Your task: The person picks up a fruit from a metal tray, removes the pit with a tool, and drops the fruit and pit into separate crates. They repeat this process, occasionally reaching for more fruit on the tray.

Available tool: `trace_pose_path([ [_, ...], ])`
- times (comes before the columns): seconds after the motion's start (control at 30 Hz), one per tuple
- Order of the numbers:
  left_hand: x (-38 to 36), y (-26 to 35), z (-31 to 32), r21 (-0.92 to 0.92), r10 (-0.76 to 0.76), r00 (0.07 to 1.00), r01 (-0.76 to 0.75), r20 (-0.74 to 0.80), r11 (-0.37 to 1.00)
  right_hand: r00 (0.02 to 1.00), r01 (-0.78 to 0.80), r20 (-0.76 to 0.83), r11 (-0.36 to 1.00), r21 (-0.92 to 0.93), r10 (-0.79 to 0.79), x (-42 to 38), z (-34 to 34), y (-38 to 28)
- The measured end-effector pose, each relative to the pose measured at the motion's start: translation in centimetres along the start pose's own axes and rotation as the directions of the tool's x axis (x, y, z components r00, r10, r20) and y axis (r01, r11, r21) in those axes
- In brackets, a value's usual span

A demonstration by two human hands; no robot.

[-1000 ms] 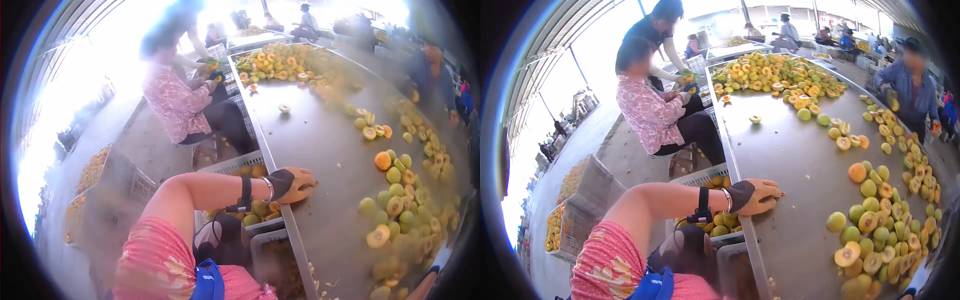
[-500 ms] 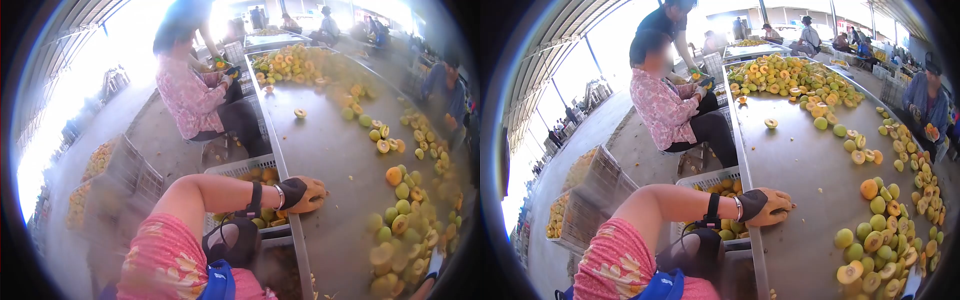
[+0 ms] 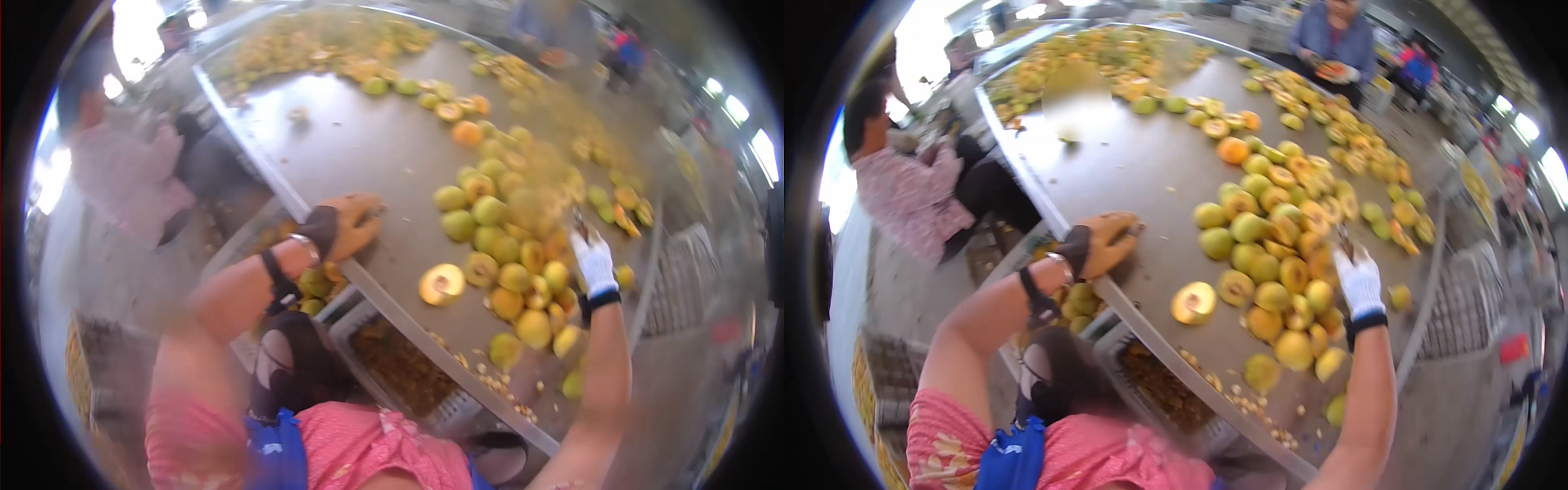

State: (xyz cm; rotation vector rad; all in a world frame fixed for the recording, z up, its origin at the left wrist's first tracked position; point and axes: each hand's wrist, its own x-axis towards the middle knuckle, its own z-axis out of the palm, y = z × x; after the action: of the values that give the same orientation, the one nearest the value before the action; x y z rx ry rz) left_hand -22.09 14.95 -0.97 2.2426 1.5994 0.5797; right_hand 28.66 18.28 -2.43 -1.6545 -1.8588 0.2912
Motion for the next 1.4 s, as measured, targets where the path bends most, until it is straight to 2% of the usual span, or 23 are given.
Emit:
trace_pose_path([
  [0.03, 0.0, 0.6, -0.5, 0.097, 0.000, 1.000, 0.001, -0.015, 0.995, 0.998, -0.003, -0.068, 0.982, -0.189, -0.010, -0.5, -2.1, 0.6],
  [0.13, 0.0, 0.5, -0.3, 0.073, -0.010, 1.000, 0.010, -0.008, 0.997, 0.916, -0.395, -0.138, 0.909, -0.137, 0.377, -3.0, -7.9, 1.9],
  [0.27, -0.3, 1.0, -0.5, 0.045, -0.052, 0.999, 0.052, -0.008, 0.998, 0.900, -0.436, -0.200, 0.831, -0.346, 0.388, -7.3, -9.8, 8.7],
  [0.33, -0.3, 1.3, -0.7, 0.044, -0.084, 0.996, 0.084, 0.018, 0.996, 0.898, -0.403, -0.194, 0.915, 0.001, 0.396, -6.2, -7.4, 7.5],
  [0.4, -0.5, 1.1, -0.6, 0.061, -0.075, 0.997, 0.074, 0.009, 0.995, 0.700, -0.713, 0.073, 0.700, 0.030, 0.710, -4.6, -5.6, 2.1],
  [0.47, -0.4, 1.1, -0.9, 0.067, -0.065, 0.998, 0.066, -0.010, 0.996, 0.966, -0.237, -0.003, 0.876, -0.421, 0.260, -4.0, 1.0, 12.8],
  [0.57, -0.6, 1.2, -0.8, 0.055, -0.070, 0.997, 0.072, -0.027, 0.996, 0.910, -0.413, -0.037, 0.899, -0.144, 0.412, -4.4, -1.3, 0.6],
  [0.63, -0.6, 1.2, -0.8, 0.065, -0.075, 0.997, 0.076, -0.012, 0.995, 0.944, -0.326, -0.016, 0.929, -0.173, 0.329, -3.6, -2.0, 3.2],
  [0.73, -0.6, 1.4, -1.2, 0.024, -0.067, 0.998, 0.066, 0.010, 0.998, 0.878, -0.468, 0.116, 0.883, 0.007, 0.465, -3.5, -0.6, 2.5],
  [0.77, -0.5, 1.3, -1.2, 0.045, -0.047, 0.999, 0.046, 0.014, 0.998, 0.850, -0.489, 0.098, 0.844, -0.220, 0.518, -3.4, -0.5, -4.3],
  [0.8, -0.4, 1.0, -0.9, 0.044, -0.037, 0.999, 0.037, -0.002, 0.998, 0.963, -0.259, 0.024, 0.945, -0.202, 0.269, -3.7, 1.4, -4.8],
  [0.9, -0.5, 0.9, -0.6, 0.037, -0.057, 0.998, 0.057, -0.012, 0.998, 0.904, -0.427, 0.017, 0.903, -0.040, 0.428, -3.7, 2.9, -8.9],
  [0.93, -0.5, 1.1, -0.8, 0.026, -0.065, 0.998, 0.065, -0.007, 0.998, 0.855, -0.504, 0.176, 0.862, 0.054, 0.489, -3.5, 3.1, -7.8],
  [1.0, -0.7, 1.1, -0.7, 0.011, -0.088, 0.996, 0.088, 0.012, 0.996, 0.948, -0.298, 0.104, 0.954, -0.037, 0.300, -4.1, 1.3, -8.4],
  [1.1, -0.1, -0.8, 0.7, 0.102, 0.060, 0.996, -0.053, -0.065, 0.993, 0.995, -0.086, -0.075, 0.924, -0.373, 0.062, -3.2, -3.0, -2.8],
  [1.13, -0.2, -0.5, 0.3, 0.074, 0.012, 1.000, -0.010, -0.029, 0.997, 0.990, -0.119, -0.017, 0.786, -0.607, 0.137, -2.2, -3.8, 4.2],
  [1.17, -0.2, 0.6, -0.1, 0.057, -0.057, 0.998, 0.057, -0.006, 0.997, 0.947, -0.298, -0.046, 0.819, -0.490, 0.318, -2.8, -6.4, 2.1],
  [1.2, 0.1, 0.4, 0.0, 0.018, -0.079, 0.996, 0.078, 0.029, 0.997, 0.935, -0.302, -0.004, 0.794, -0.528, 0.354, -2.0, -7.4, 8.5],
  [1.23, 0.1, -1.5, 1.3, 0.007, 0.043, 0.996, -0.043, -0.083, 0.999, 0.947, -0.314, -0.032, 0.895, -0.316, 0.321, -2.5, -7.8, 14.2],
  [1.27, 0.0, -1.1, 0.7, -0.023, -0.054, 0.999, 0.054, 0.002, 0.998, 0.965, -0.195, 0.047, 0.830, -0.523, 0.256, -2.3, -8.6, 22.3],
  [1.3, 0.0, -1.5, 1.0, 0.009, -0.002, 1.000, 0.002, -0.030, 1.000, 0.891, -0.445, -0.044, 0.854, -0.269, 0.451, -3.0, -8.1, 16.8],
  [1.37, -0.3, -0.7, -0.3, 0.016, -0.029, 1.000, 0.029, 0.001, 0.999, 0.935, -0.353, -0.108, 0.851, -0.389, 0.338, -4.0, -6.2, 20.6],
  [1.4, -0.3, -0.9, -0.2, 0.008, -0.020, 1.000, 0.020, 0.003, 1.000, 0.935, -0.355, -0.114, 0.869, -0.344, 0.337, -4.6, -5.5, 15.5],
])
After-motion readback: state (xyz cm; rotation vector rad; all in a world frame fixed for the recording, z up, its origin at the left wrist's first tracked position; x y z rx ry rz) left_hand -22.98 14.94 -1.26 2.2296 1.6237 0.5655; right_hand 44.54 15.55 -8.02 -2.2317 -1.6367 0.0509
